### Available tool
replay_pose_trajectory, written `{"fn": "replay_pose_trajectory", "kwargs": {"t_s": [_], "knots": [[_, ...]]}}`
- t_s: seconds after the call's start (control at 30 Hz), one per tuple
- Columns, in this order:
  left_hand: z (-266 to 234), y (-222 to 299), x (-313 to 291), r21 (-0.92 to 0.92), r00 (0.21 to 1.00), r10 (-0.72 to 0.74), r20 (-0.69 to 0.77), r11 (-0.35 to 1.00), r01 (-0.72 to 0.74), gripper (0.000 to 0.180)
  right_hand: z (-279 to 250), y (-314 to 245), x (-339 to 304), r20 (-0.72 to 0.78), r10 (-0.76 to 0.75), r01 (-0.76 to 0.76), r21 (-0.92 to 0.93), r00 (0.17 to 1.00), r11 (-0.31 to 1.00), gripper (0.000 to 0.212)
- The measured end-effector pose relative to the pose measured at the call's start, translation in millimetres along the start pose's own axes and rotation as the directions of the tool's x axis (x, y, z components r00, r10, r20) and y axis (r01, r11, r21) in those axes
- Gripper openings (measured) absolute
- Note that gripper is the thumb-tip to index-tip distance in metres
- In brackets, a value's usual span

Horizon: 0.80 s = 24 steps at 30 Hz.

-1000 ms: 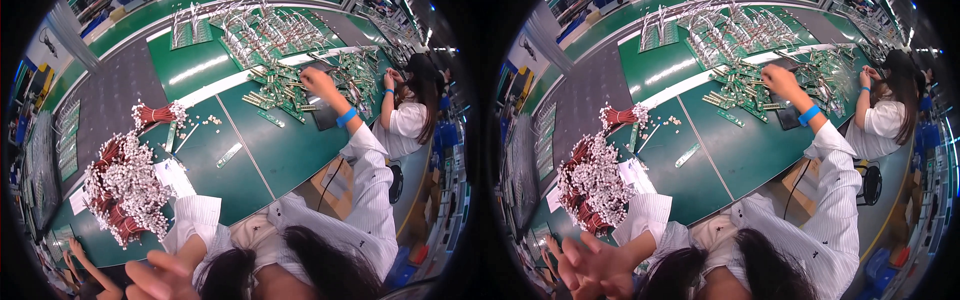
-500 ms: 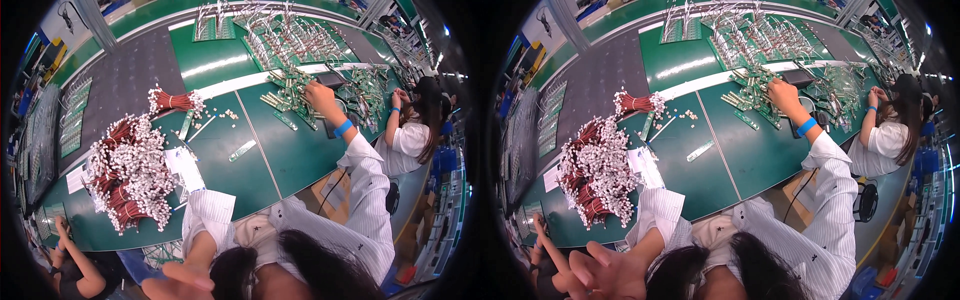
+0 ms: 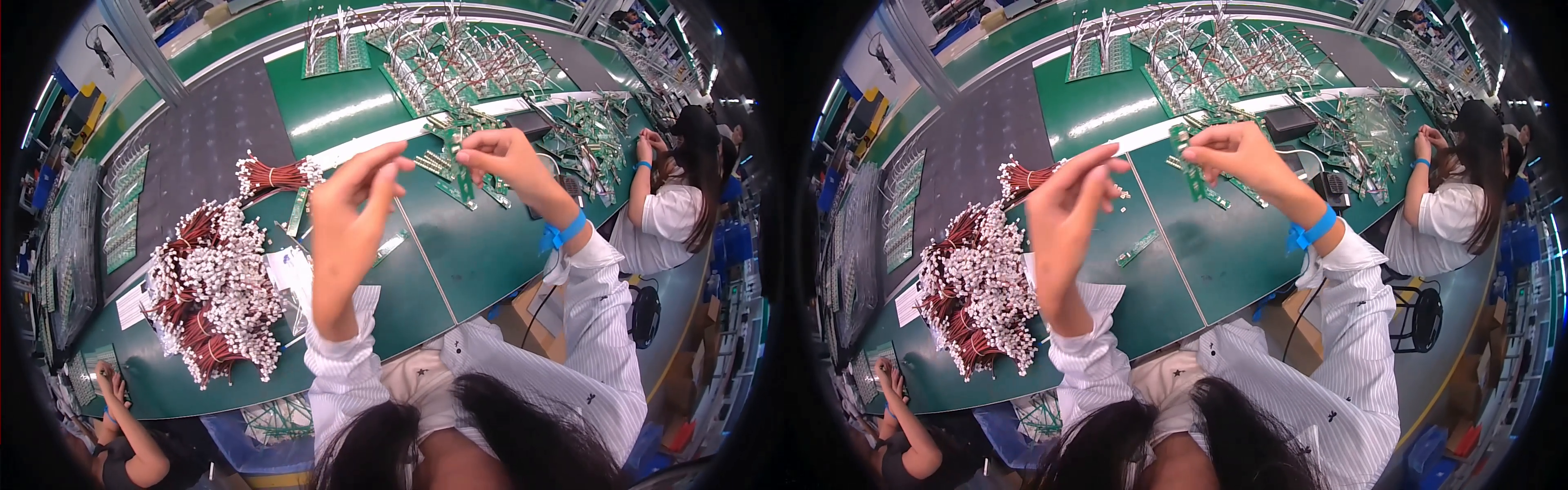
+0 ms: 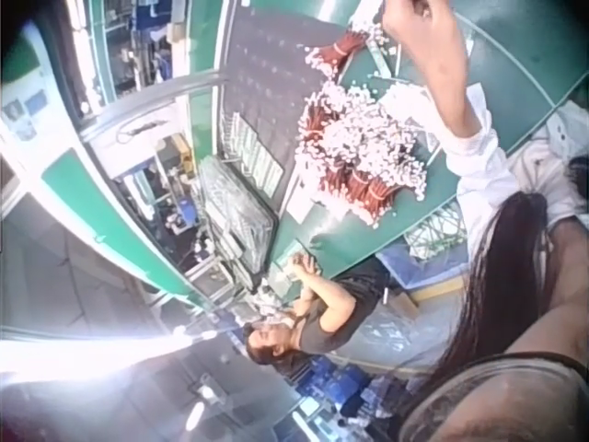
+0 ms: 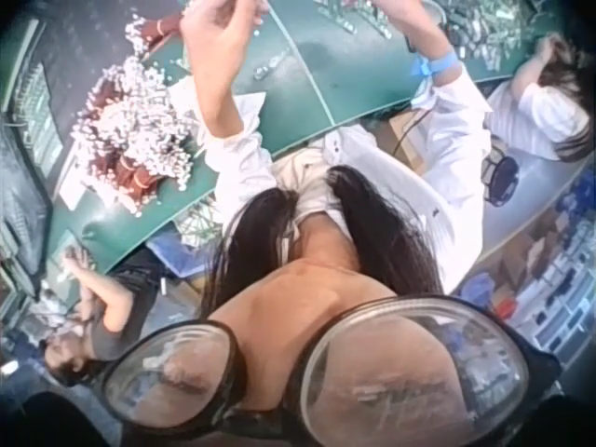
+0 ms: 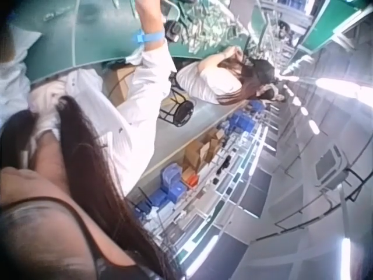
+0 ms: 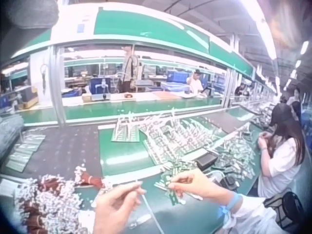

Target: The person connects wire harnesses to printed circuit boards by hand at an assembly station.

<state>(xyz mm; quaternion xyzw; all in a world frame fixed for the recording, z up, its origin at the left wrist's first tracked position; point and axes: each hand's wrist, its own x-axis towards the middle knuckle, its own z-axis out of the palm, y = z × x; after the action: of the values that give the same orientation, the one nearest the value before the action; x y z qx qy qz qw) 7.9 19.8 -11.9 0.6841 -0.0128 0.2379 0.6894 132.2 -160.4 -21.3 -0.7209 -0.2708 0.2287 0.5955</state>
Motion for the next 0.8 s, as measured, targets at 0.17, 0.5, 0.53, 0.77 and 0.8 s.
{"fn": "replay_pose_trajectory", "kwargs": {"t_s": [0.17, 0.5, 0.53, 0.77, 0.8], "knots": [[20.1, -15.3, 2.3, 0.005, 0.998, -0.003, 0.07, 1.0, 0.003, 0.022, 37.2, -15.8, -10.7, -0.083, -0.471, 0.416, -0.354, 0.878, 0.838, 0.016], [32.1, -2.1, -1.0, -0.212, 0.992, 0.108, -0.057, 0.97, -0.118, 0.025, 45.7, -33.3, -12.8, 0.195, -0.964, 0.422, -0.901, 0.179, -0.104, 0.028], [31.9, -1.5, -0.5, -0.303, 0.994, 0.109, -0.03, 0.946, -0.113, 0.025, 45.2, -34.0, -14.1, 0.193, -0.965, 0.42, -0.902, 0.178, -0.103, 0.028], [23.3, -11.1, 0.5, -0.069, 0.962, 0.269, 0.043, 0.962, -0.266, 0.025, 50.5, -43.8, -24.5, -0.154, -0.518, 0.496, -0.163, 0.841, 0.853, 0.014], [24.8, -7.6, -0.9, -0.07, 0.962, 0.269, 0.045, 0.961, -0.266, 0.025, 52.3, -44.1, -23.5, -0.123, -0.394, 0.407, 0.1, 0.911, 0.908, 0.014]]}}
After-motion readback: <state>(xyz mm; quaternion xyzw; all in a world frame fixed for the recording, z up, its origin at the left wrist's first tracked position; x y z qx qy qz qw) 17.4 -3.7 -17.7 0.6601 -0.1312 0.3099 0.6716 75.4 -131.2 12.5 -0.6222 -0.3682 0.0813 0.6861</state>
